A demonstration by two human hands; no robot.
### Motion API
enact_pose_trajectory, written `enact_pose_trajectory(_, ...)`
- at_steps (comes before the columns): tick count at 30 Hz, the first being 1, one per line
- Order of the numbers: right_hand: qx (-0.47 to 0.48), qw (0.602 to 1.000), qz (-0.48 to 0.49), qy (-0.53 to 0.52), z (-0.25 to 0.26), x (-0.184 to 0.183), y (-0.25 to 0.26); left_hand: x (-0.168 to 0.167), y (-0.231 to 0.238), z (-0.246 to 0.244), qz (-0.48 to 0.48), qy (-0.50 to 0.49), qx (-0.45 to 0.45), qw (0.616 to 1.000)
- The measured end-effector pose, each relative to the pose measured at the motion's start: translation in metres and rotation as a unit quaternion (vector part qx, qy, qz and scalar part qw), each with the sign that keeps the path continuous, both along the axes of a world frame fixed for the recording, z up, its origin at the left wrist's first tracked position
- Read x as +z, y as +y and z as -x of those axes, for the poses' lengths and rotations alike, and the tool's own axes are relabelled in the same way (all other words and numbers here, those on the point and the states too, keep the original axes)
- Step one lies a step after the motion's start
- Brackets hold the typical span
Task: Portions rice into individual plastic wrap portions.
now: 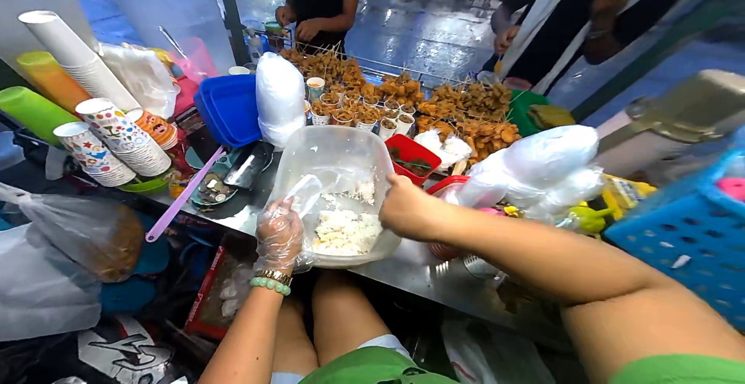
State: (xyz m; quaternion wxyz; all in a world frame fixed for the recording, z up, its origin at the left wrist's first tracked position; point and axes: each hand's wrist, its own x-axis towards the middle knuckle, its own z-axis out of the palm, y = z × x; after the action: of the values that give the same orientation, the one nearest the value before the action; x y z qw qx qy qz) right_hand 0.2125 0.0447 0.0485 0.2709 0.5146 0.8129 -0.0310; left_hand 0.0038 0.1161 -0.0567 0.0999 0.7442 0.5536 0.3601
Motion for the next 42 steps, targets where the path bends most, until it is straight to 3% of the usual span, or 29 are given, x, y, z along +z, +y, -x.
enact_pose_trajectory(3,0.060,0.998,0.029,0.013,-0.004,-0.047,0.013,0.000,-0.001,-0.001,0.000,-0.006,0.001,1.000)
enact_pose_trajectory(10,0.071,0.995,-0.025,0.063,0.002,-0.043,0.024,0.006,0.003,0.000,0.052,0.021,0.001,0.998)
enact_pose_trajectory(15,0.044,0.996,-0.003,0.083,0.013,-0.072,0.045,0.009,0.002,-0.005,0.078,0.051,0.010,0.996)
enact_pose_trajectory(19,-0.010,0.994,-0.029,0.102,0.011,-0.036,0.043,0.016,-0.001,-0.007,0.086,0.061,0.009,0.994)
enact_pose_trajectory(23,-0.114,0.975,-0.175,0.077,0.010,0.027,0.017,0.025,-0.003,-0.010,0.153,0.091,0.010,0.984)
enact_pose_trajectory(25,-0.175,0.972,-0.153,0.024,0.015,0.035,0.013,0.024,-0.002,-0.010,0.143,0.090,0.010,0.986)
enact_pose_trajectory(27,-0.214,0.974,-0.077,0.012,0.021,0.015,0.021,0.022,-0.002,-0.010,0.128,0.091,0.007,0.988)
enact_pose_trajectory(33,-0.218,0.975,0.040,0.015,0.018,-0.030,0.061,0.011,-0.005,-0.011,0.070,0.063,0.010,0.996)
enact_pose_trajectory(42,-0.306,0.946,0.067,0.083,0.025,-0.048,0.052,0.013,-0.008,-0.016,0.073,0.044,0.030,0.996)
